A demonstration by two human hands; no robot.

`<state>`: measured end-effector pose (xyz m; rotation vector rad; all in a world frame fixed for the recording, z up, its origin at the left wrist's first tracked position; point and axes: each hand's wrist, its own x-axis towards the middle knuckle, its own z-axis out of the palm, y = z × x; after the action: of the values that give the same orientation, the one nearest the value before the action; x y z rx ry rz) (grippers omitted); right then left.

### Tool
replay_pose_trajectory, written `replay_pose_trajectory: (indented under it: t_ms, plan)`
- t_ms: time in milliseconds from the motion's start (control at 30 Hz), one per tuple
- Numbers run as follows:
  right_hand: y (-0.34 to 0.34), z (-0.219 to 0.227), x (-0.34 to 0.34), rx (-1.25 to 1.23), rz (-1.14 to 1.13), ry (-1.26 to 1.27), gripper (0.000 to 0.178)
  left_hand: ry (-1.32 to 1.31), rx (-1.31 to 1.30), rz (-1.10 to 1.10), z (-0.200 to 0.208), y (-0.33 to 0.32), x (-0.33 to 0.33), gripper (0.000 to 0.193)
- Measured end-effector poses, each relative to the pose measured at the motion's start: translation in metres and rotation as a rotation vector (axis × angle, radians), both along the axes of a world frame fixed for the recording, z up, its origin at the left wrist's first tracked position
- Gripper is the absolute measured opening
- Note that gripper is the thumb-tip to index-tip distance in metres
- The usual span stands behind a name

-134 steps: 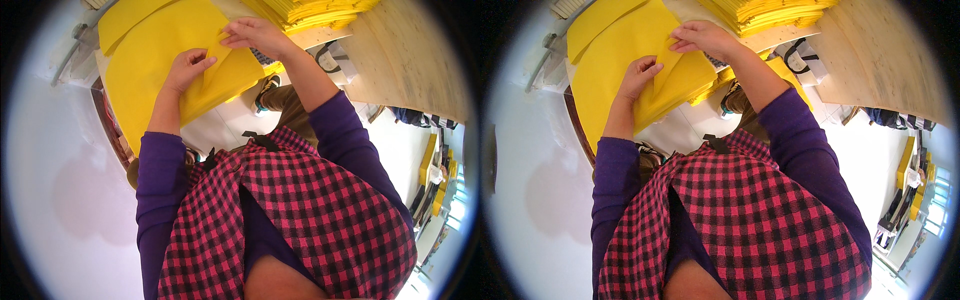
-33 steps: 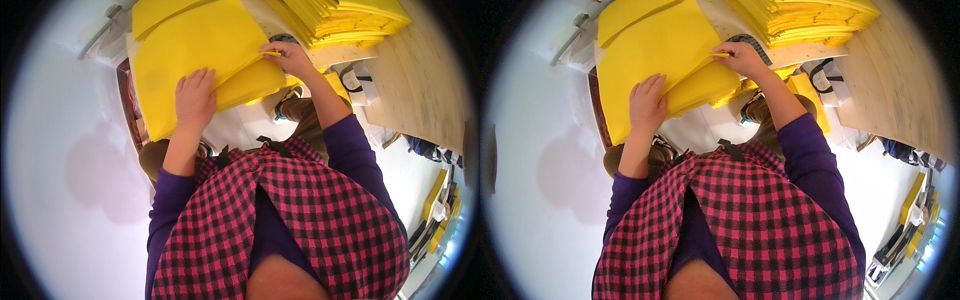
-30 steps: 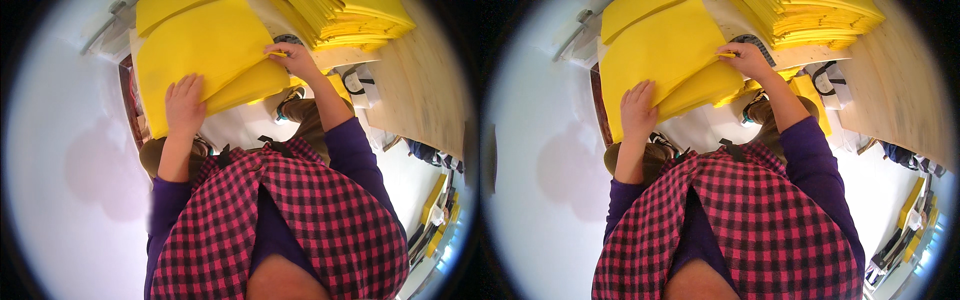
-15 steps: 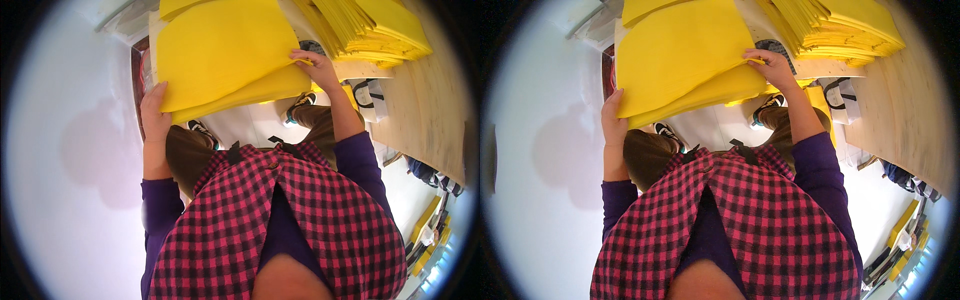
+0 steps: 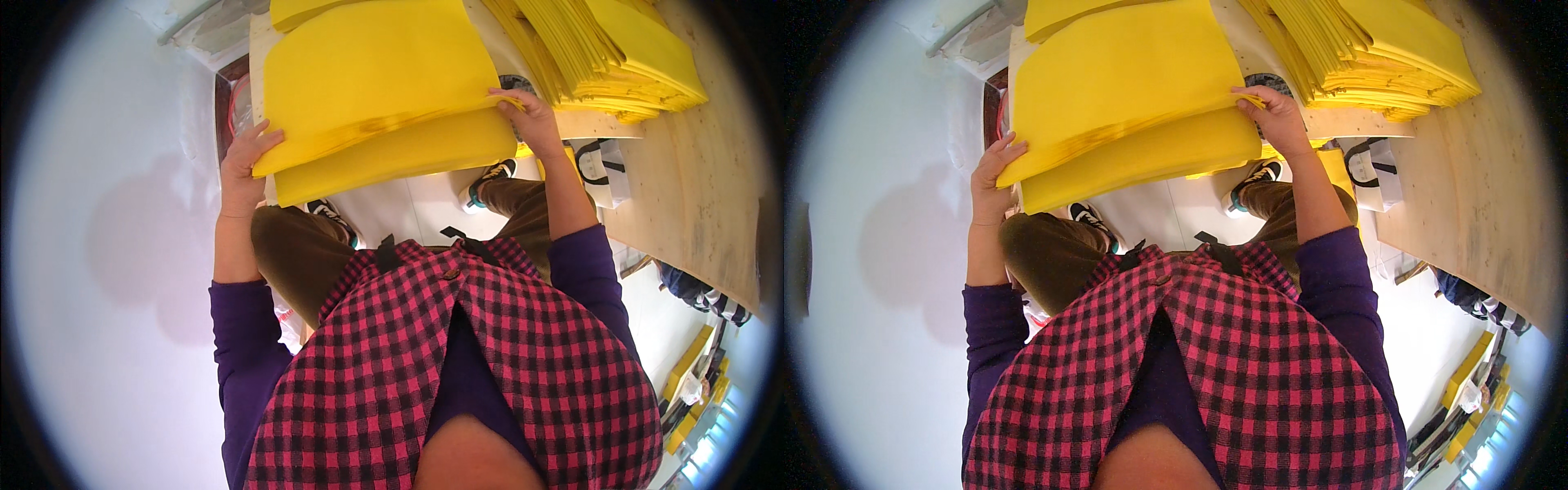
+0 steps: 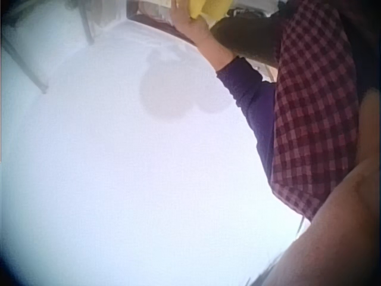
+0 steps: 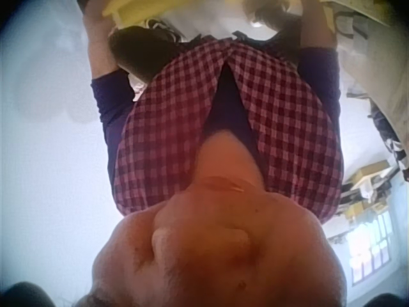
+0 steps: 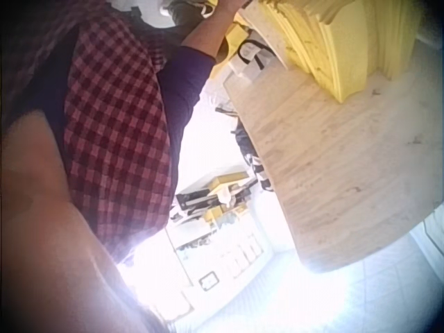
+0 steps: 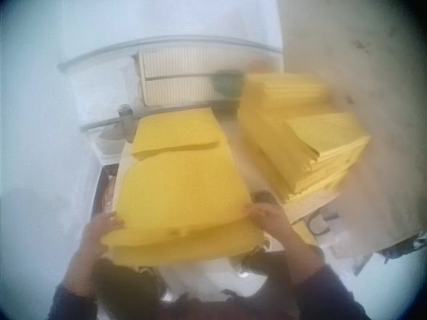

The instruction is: The person folds multiple yellow foam sheets in half on a wooden workbench. They align the edges, press the fold, and stack the folded sheets into a growing pile.

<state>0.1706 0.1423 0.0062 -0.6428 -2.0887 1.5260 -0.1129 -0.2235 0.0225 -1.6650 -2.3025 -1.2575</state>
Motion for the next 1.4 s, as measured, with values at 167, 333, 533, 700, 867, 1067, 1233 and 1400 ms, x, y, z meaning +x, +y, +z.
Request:
replay_pose_trajectory:
  t_ms: [167,333,533,700,867,1067,1233,1400]
  plan:
    - [-0.004,0.006,-0.001,-0.032,-0.124,0.016,0.015,-0.265,0.070,0.035,0.016,-0.003,0.007,0.032]
    - [-0.004,0.006,-0.002,-0.051,-0.094,0.110,0.015,-0.482,0.063,0.056,0.009,-0.006,0.009,0.026]
    - [-0.004,0.001,-0.003,-0.122,-0.063,0.060,0.016,-0.738,0.089,0.183,-0.018,-0.006,0.013,0.017]
    - [-0.001,0.002,-0.005,-0.133,-0.068,0.007,0.019,-0.901,0.208,0.190,-0.027,-0.001,0.011,0.023]
    - [-0.002,0.000,-0.007,-0.157,-0.061,0.018,0.019,-0.918,0.267,0.198,-0.031,0.004,0.013,0.027]
    - [-0.002,0.000,-0.005,-0.166,-0.073,-0.007,0.019,-0.944,0.260,0.221,-0.027,0.006,0.019,0.023]
    - [-0.005,0.002,-0.005,-0.121,-0.063,0.001,0.022,-0.965,0.242,0.213,-0.023,0.006,0.023,0.021]
    - [-0.006,0.009,0.000,-0.090,-0.091,-0.088,0.032,-0.958,0.220,0.211,-0.020,0.008,0.026,0.021]
